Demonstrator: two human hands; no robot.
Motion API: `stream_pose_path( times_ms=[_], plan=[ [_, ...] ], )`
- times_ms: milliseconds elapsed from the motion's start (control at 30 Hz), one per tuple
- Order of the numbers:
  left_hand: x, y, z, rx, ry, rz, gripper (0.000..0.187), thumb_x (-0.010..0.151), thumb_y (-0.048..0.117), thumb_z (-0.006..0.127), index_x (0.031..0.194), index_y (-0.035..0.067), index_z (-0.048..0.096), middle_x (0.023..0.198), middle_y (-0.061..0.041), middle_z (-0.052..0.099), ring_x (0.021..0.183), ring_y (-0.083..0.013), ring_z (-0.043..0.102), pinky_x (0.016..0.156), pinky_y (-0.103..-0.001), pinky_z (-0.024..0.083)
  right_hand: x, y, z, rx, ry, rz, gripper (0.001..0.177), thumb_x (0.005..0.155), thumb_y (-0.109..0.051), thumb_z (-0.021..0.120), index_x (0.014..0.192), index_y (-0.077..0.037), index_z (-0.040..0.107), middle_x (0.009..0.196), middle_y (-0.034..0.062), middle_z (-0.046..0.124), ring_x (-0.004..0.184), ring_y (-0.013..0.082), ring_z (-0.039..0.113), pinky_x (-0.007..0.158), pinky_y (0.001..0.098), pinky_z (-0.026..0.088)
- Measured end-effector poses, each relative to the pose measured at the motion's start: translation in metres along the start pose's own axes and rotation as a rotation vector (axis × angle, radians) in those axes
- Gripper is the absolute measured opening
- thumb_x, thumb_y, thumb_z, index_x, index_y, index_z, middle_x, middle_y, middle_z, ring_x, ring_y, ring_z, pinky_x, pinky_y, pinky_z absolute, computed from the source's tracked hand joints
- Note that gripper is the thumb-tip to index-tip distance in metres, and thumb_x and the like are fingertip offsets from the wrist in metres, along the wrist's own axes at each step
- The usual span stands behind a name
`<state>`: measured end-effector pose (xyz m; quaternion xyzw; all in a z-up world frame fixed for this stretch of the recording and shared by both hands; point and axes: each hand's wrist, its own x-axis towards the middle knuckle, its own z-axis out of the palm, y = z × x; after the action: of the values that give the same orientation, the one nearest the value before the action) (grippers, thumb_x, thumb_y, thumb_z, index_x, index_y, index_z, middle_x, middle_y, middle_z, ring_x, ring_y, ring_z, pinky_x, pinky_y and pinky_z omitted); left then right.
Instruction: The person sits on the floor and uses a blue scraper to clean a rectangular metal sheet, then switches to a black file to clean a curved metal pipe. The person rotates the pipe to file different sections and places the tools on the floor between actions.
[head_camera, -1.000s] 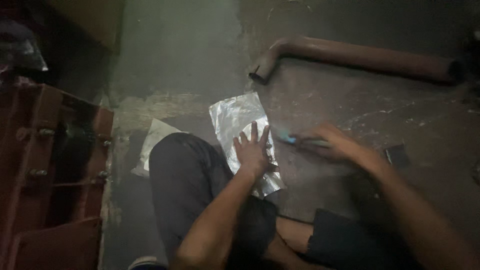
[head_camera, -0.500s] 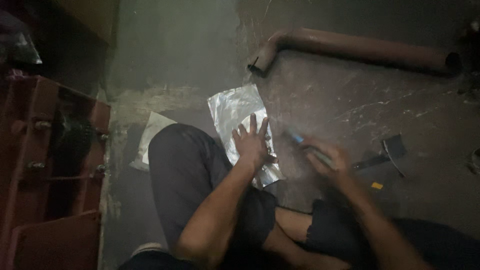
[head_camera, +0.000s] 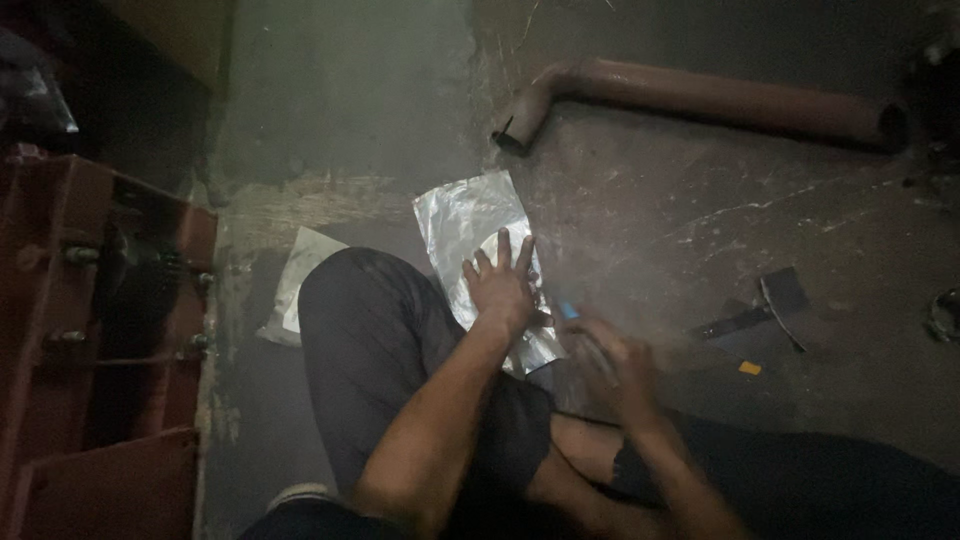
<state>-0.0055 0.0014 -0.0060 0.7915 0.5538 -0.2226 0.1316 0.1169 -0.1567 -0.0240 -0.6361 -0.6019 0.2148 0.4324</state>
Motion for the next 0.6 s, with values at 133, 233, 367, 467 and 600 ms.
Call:
stream_pose_path(
  times_ms=[133,233,367,467,600],
  plan=[
    [0.000,-0.003,0.002,-0.001,0.024,0.002,0.140,0.058,0.066,0.090,0.164,0.036,0.003,0.173,-0.008,-0.001,0.153,-0.0466,0.017,0.121,-0.063,0.018,-0.011,-0.007,-0.004,0.026,0.175,-0.054,0.019,0.097,-0.014,0.062,0.111,-0.008,0.074,0.110,0.0129,0.077,0.087,0.0207,0.077,0.071,0.0332,0.062],
    [-0.001,-0.003,0.002,0.001,0.033,0.003,0.141,0.058,0.068,0.090,0.164,0.035,0.003,0.173,-0.010,-0.001,0.153,-0.0475,0.018,0.120,-0.063,0.019,-0.012,0.005,-0.002,-0.175,0.111,0.006,0.022,0.101,-0.014,0.058,0.118,-0.011,0.072,0.116,0.0155,0.075,0.092,0.0244,0.075,0.076,0.0361,0.060],
    [0.001,-0.004,0.003,0.001,0.061,0.014,0.138,0.060,0.069,0.089,0.164,0.035,0.005,0.172,-0.011,0.002,0.152,-0.0493,0.018,0.120,-0.064,0.018,-0.016,0.001,0.020,0.028,-0.009,0.223,0.021,0.098,-0.015,0.058,0.112,-0.013,0.075,0.106,0.0115,0.079,0.080,0.0210,0.078,0.068,0.0336,0.062],
    [0.000,-0.004,0.008,-0.013,0.060,0.024,0.138,0.059,0.068,0.090,0.164,0.035,0.007,0.173,-0.010,0.001,0.152,-0.0487,0.018,0.119,-0.065,0.017,-0.022,-0.014,0.006,0.074,0.172,0.117,0.019,0.093,-0.010,0.061,0.108,-0.005,0.073,0.116,0.0174,0.076,0.091,0.0244,0.077,0.077,0.0356,0.061],
    [0.000,-0.003,0.002,0.003,0.037,0.005,0.138,0.060,0.065,0.090,0.164,0.036,0.005,0.172,-0.009,0.001,0.152,-0.0480,0.017,0.119,-0.064,0.018,-0.015,-0.032,0.002,0.073,0.224,-0.120,0.017,0.095,-0.009,0.065,0.109,-0.004,0.072,0.117,0.0173,0.075,0.112,0.0301,0.074,0.093,0.0379,0.059]
  ],
)
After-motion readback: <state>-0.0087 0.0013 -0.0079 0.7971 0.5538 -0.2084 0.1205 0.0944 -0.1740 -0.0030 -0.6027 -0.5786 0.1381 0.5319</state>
